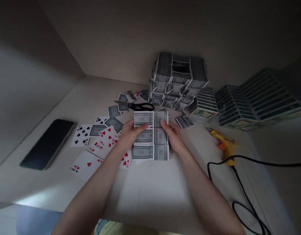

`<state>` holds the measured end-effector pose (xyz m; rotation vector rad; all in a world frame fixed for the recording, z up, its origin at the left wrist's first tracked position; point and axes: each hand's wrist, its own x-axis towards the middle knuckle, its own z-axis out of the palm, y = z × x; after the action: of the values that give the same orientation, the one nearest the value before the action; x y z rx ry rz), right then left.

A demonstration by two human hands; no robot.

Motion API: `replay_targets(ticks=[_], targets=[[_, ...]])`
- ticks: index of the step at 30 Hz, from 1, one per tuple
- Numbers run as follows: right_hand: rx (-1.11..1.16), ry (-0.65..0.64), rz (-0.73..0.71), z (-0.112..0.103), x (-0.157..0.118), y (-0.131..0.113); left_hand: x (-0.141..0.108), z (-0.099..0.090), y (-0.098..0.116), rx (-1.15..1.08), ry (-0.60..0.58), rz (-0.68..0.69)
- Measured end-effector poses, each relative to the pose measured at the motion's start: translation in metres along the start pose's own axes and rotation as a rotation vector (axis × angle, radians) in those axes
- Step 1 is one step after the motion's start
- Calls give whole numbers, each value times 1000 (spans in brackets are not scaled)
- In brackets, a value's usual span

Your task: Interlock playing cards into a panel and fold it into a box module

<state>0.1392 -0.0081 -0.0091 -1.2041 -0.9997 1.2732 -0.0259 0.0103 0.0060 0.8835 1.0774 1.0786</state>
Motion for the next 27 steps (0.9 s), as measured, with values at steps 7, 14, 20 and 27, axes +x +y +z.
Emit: replay_targets(ticks=[7, 14, 20, 27], targets=[[-378, 30, -120, 7, -2, 7, 3, 5, -2, -133, 148, 161], [-384, 82, -213, 3, -2, 8, -4, 5, 1, -43, -27, -49], [-334, 77, -221, 4, -3, 7, -7, 6, -1, 2, 51, -113], [-268, 77, -202, 5, -2, 8, -7, 4, 0, 39, 94, -105]])
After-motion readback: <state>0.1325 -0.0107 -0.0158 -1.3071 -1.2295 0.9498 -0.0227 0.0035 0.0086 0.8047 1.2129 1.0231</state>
